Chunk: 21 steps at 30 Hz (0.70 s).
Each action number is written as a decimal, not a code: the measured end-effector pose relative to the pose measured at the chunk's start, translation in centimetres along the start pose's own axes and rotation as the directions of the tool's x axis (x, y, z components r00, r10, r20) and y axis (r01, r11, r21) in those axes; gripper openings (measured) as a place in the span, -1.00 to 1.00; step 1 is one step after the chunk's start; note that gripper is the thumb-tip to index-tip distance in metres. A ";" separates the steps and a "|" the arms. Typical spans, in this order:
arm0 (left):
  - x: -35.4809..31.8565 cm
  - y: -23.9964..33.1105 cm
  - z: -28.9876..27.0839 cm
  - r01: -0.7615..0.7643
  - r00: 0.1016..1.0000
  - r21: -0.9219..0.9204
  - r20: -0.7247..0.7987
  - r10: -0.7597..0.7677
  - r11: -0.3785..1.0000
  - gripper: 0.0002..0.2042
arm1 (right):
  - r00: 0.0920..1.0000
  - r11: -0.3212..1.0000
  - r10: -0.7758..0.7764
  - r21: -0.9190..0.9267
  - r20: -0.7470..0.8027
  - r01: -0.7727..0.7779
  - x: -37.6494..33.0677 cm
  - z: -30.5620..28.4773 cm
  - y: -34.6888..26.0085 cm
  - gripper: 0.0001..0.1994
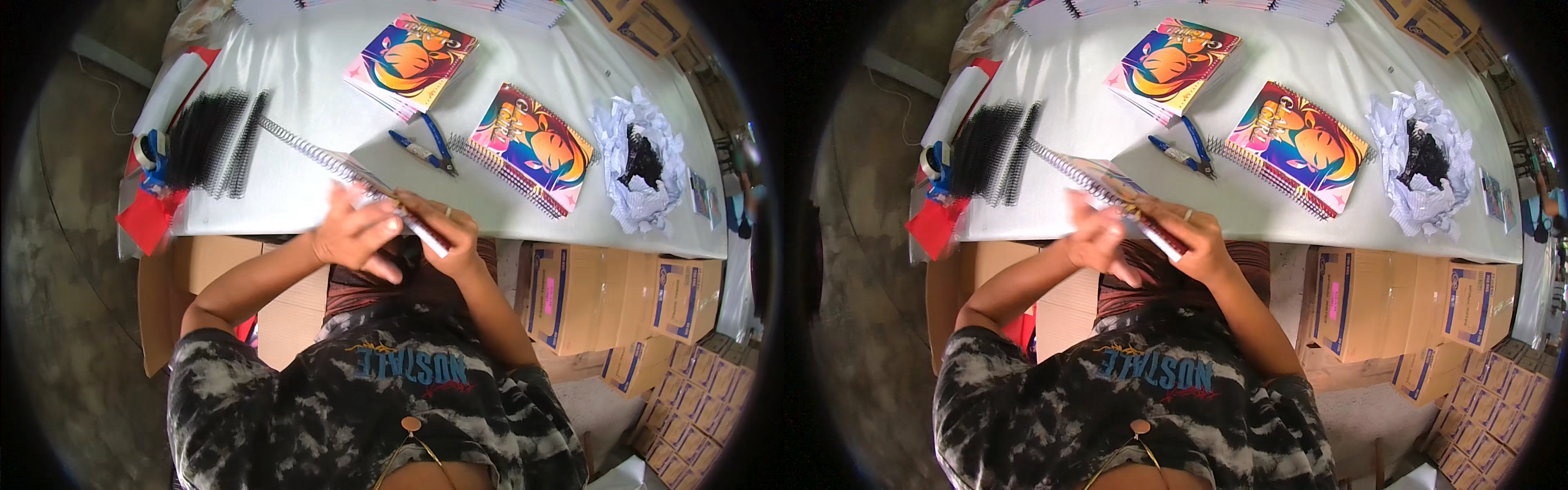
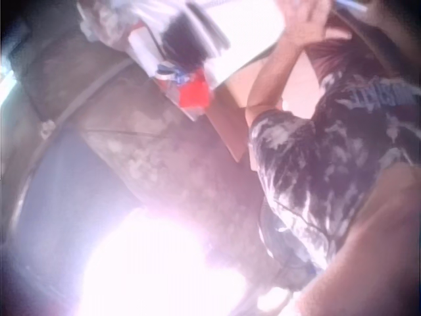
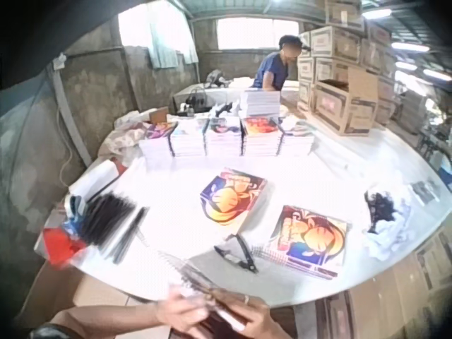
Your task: The person repeatedly picks up spiral wire bindings and inserts them into the spine holes of notebook covers. They then use a stapler to secure the binding in place and place the finished notebook onto a growing stack on the table.
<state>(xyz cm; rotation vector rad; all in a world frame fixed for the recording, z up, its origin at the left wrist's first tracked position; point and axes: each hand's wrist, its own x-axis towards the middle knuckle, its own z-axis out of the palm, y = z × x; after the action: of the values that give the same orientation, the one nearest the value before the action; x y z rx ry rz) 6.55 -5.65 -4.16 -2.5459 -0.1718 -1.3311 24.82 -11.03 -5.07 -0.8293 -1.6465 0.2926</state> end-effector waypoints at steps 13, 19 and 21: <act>-3.1 -1.5 2.5 0.572 0.815 -0.474 0.420 -0.399 0.669 -0.05 | 0.995 0.997 -0.037 0.071 0.092 0.031 0.4 1.3 -0.5 -0.56; -0.6 2.2 1.5 -0.062 0.991 -0.088 0.110 0.071 0.994 -0.11 | 0.990 0.983 0.138 0.123 -0.003 -0.137 -0.1 0.8 -0.1 -0.54; 1.8 -0.7 0.3 0.083 0.995 0.161 0.046 -0.091 0.983 -0.06 | 0.981 0.983 0.172 0.051 0.094 -0.177 -0.4 1.1 -0.7 -0.55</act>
<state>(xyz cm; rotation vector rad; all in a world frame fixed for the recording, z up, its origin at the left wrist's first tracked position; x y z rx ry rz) 7.70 -4.95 -2.76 -2.4656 -0.3885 -1.2268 23.61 -11.52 -5.24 -0.9289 -1.6418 0.5049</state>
